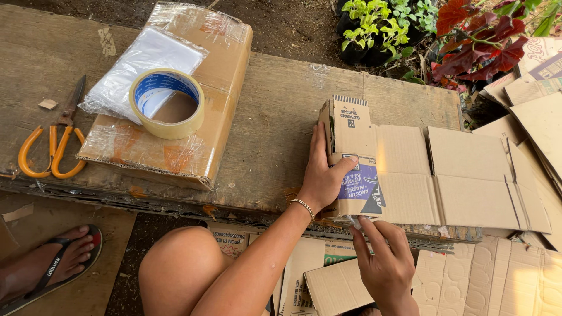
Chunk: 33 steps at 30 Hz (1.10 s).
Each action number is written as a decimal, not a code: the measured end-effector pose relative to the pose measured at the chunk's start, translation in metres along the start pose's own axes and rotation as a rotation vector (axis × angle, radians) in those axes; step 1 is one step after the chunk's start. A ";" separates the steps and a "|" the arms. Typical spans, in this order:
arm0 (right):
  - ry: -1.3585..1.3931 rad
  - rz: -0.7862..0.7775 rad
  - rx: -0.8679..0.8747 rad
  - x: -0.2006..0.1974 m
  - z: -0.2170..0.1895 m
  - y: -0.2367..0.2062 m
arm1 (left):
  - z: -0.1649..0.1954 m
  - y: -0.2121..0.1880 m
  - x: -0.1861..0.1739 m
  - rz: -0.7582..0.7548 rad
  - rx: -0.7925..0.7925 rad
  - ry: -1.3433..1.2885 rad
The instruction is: The person folds a flat cardboard sheet into a small rectangular box on a wooden table. They use a metal blade to crease the folds and then secure the box with clear packing tape.
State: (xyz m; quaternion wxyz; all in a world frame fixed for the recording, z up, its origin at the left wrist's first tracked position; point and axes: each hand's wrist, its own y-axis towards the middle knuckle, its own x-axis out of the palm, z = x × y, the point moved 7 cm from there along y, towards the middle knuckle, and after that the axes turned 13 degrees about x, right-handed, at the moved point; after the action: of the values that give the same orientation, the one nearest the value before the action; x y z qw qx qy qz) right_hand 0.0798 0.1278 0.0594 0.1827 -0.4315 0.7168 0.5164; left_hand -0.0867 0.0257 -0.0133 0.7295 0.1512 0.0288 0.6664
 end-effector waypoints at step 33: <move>0.135 -0.064 0.300 0.011 0.038 0.009 | 0.002 -0.003 -0.007 -0.013 0.051 -0.070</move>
State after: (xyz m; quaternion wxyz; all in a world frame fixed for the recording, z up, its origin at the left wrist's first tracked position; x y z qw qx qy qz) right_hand 0.0592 0.1577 0.0414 0.2127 -0.4557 0.7825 0.3671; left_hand -0.0844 0.0188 -0.0133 0.7303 0.1927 0.0212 0.6551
